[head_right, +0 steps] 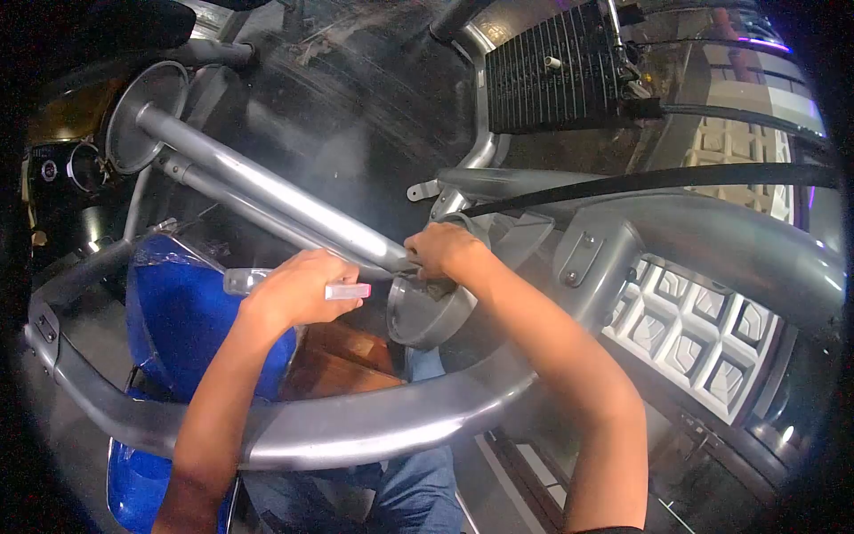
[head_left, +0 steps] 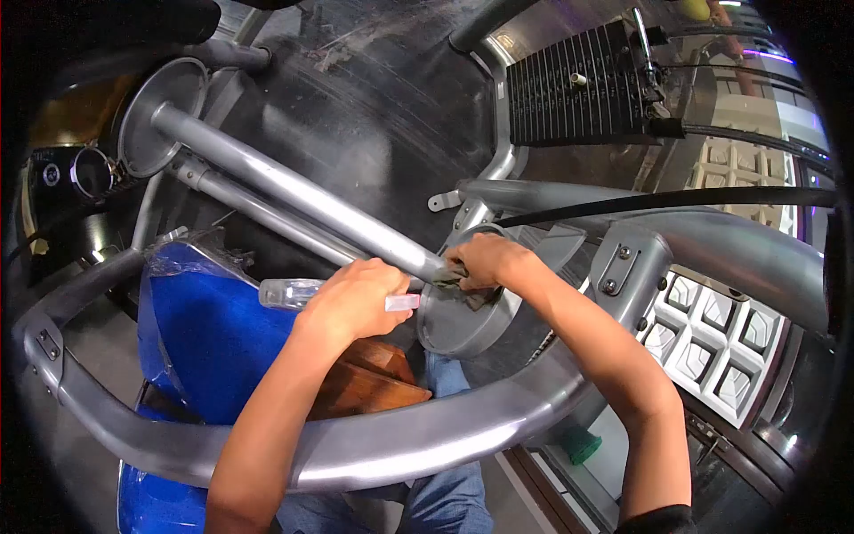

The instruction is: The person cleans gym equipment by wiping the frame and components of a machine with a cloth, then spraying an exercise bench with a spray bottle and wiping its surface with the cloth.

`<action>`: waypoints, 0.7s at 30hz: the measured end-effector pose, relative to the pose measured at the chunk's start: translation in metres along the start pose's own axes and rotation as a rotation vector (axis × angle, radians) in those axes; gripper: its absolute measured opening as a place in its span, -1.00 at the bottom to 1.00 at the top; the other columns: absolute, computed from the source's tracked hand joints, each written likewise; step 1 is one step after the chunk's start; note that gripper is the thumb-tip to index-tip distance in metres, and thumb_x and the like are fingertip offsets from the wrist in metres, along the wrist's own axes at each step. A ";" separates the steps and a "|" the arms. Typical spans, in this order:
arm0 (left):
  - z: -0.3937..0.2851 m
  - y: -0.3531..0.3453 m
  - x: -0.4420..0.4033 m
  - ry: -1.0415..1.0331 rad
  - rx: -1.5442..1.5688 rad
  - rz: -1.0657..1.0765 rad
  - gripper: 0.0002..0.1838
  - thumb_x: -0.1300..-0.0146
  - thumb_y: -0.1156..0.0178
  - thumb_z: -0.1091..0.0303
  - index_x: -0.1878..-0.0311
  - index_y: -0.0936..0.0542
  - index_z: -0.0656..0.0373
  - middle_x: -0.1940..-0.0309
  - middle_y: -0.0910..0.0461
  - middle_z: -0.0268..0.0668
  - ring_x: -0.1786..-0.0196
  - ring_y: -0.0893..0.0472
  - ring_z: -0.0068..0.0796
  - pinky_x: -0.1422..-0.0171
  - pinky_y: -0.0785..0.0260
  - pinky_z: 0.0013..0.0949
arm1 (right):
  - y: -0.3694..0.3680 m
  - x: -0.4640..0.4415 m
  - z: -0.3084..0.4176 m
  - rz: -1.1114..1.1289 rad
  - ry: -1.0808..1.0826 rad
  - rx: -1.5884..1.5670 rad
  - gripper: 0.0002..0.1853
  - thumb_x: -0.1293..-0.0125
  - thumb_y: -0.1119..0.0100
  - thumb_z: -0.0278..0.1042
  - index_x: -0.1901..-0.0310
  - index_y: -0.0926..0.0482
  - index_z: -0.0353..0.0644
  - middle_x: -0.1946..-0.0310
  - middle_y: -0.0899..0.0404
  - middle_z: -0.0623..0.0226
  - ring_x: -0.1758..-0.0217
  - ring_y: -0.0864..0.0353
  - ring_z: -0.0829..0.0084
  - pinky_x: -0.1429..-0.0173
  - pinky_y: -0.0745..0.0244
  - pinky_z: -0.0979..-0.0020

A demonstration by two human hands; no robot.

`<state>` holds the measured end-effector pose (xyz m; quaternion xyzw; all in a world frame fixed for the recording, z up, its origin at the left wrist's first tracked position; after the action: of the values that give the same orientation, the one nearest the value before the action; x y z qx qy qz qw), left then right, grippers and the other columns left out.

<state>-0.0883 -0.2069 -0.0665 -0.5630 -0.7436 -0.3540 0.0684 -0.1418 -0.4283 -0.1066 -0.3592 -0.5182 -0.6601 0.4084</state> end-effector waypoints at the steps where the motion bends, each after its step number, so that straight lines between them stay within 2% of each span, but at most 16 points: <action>1: 0.000 0.000 0.001 -0.017 -0.013 0.003 -0.67 -0.18 -0.34 0.02 0.31 -0.61 0.12 0.33 -0.63 -0.11 0.07 -0.59 -0.03 -0.06 -0.41 -0.08 | 0.002 0.001 0.000 -0.024 0.041 -0.039 -0.54 -0.05 -0.40 -0.13 -0.05 -0.64 0.13 0.14 -0.71 0.15 -0.03 -0.68 0.06 -0.12 -0.57 0.11; 5: 0.001 -0.002 0.003 -0.024 -0.058 0.022 -0.66 -0.18 -0.34 0.01 0.30 -0.62 0.12 0.33 -0.62 -0.11 0.07 -0.58 -0.03 -0.07 -0.41 -0.09 | 0.013 0.017 0.023 0.055 0.120 -0.025 -0.56 -0.05 -0.41 -0.14 -0.04 -0.67 0.18 0.15 -0.73 0.17 0.00 -0.70 0.09 -0.10 -0.60 0.14; 7: -0.007 0.005 0.006 0.006 -0.052 0.032 -0.67 -0.19 -0.33 0.02 0.29 -0.62 0.11 0.33 -0.62 -0.12 0.07 -0.58 -0.03 -0.07 -0.41 -0.09 | 0.002 0.025 0.038 0.122 0.242 0.037 -0.60 -0.04 -0.42 -0.14 0.01 -0.71 0.20 0.21 -0.75 0.23 0.04 -0.72 0.10 -0.07 -0.61 0.15; 8: -0.009 0.006 0.007 0.040 -0.051 0.038 -0.68 -0.20 -0.33 0.02 0.28 -0.62 0.10 0.33 -0.62 -0.12 0.07 -0.58 -0.04 -0.07 -0.41 -0.09 | -0.001 0.025 0.047 0.243 0.201 0.130 -0.63 -0.04 -0.44 -0.16 0.05 -0.73 0.24 0.19 -0.75 0.29 0.03 -0.73 0.14 -0.06 -0.61 0.17; 9: -0.007 0.003 0.008 0.039 -0.049 0.042 -0.68 -0.20 -0.33 0.02 0.28 -0.62 0.10 0.33 -0.62 -0.12 0.07 -0.58 -0.04 -0.07 -0.41 -0.09 | -0.011 0.019 0.048 0.246 0.200 0.127 -0.63 -0.04 -0.44 -0.16 0.05 -0.73 0.24 0.19 -0.75 0.29 0.03 -0.73 0.14 -0.06 -0.61 0.17; 11: -0.001 -0.003 0.012 -0.026 -0.060 -0.023 -0.69 -0.22 -0.31 0.02 0.26 -0.62 0.09 0.33 -0.62 -0.13 0.08 -0.57 -0.04 -0.06 -0.41 -0.10 | -0.035 0.005 0.042 0.157 0.013 0.330 -0.68 -0.04 -0.44 -0.18 0.10 -0.75 0.31 0.15 -0.74 0.33 0.02 -0.73 0.21 -0.03 -0.59 0.16; 12: 0.000 -0.004 0.013 -0.024 -0.060 -0.019 -0.69 -0.22 -0.31 0.02 0.26 -0.62 0.09 0.33 -0.62 -0.13 0.08 -0.57 -0.04 -0.06 -0.41 -0.10 | -0.024 0.006 0.042 0.184 -0.005 0.330 -0.78 -0.15 -0.34 -0.23 0.14 -0.77 0.21 0.11 -0.74 0.31 0.02 -0.74 0.26 -0.01 -0.56 0.17; 13: 0.001 -0.005 0.012 -0.043 -0.062 -0.036 -0.71 -0.21 -0.32 0.05 0.25 -0.62 0.08 0.32 -0.62 -0.14 0.09 -0.57 -0.05 -0.04 -0.41 -0.10 | -0.023 0.001 0.038 0.183 -0.003 0.332 -0.78 -0.15 -0.34 -0.23 0.14 -0.77 0.21 0.11 -0.74 0.31 0.02 -0.74 0.26 -0.01 -0.56 0.17; 15: 0.001 -0.003 0.012 -0.060 -0.059 -0.057 -0.73 -0.20 -0.32 0.07 0.24 -0.62 0.07 0.32 -0.62 -0.14 0.09 -0.57 -0.06 -0.03 -0.41 -0.10 | -0.018 -0.009 0.029 0.041 -0.117 0.489 -0.80 -0.23 -0.23 -0.28 0.15 -0.77 0.05 0.11 -0.74 0.30 0.02 -0.74 0.24 -0.01 -0.54 0.15; 16: -0.002 0.000 0.012 -0.085 -0.045 -0.076 -0.78 -0.19 -0.32 0.15 0.26 -0.61 0.08 0.32 -0.61 -0.15 0.10 -0.57 -0.07 -0.04 -0.41 -0.10 | -0.008 -0.010 0.023 -0.030 -0.118 0.537 -0.79 -0.26 -0.16 -0.29 0.19 -0.77 -0.06 0.13 -0.75 0.29 0.03 -0.74 0.22 0.04 -0.56 0.18; 17: -0.005 0.003 0.013 -0.109 -0.031 -0.094 -0.83 -0.19 -0.32 0.23 0.29 -0.60 0.09 0.32 -0.59 -0.16 0.10 -0.57 -0.08 -0.05 -0.41 -0.10 | -0.005 -0.017 0.010 -0.027 -0.116 0.541 -0.79 -0.26 -0.16 -0.29 0.19 -0.77 -0.06 0.13 -0.75 0.29 0.03 -0.74 0.22 0.04 -0.56 0.18; 19: -0.010 0.007 0.014 -0.118 -0.010 -0.120 -0.84 -0.19 -0.31 0.24 0.27 -0.61 0.09 0.32 -0.59 -0.16 0.10 -0.57 -0.08 -0.05 -0.41 -0.10 | 0.002 -0.035 -0.012 -0.101 -0.143 0.531 -0.79 -0.25 -0.18 -0.27 0.19 -0.78 -0.03 0.15 -0.76 0.29 0.04 -0.75 0.23 0.08 -0.59 0.22; 21: -0.013 0.011 0.016 -0.129 0.007 -0.141 -0.84 -0.19 -0.31 0.26 0.25 -0.62 0.09 0.32 -0.59 -0.16 0.10 -0.57 -0.08 -0.05 -0.41 -0.11 | 0.005 -0.050 -0.022 -0.077 -0.130 0.531 -0.79 -0.25 -0.17 -0.28 0.19 -0.78 -0.02 0.15 -0.76 0.28 0.04 -0.75 0.24 0.08 -0.60 0.24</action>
<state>-0.0885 -0.2012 -0.0439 -0.5306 -0.7855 -0.3184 -0.0027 -0.1180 -0.4420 -0.1535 -0.2611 -0.7114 -0.4917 0.4288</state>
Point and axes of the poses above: each hand's wrist, its own x-axis away from the middle knuckle, its own y-axis out of the back of the hand, z = x × y, the point moved 2 cm from there along -x, towards the middle knuckle
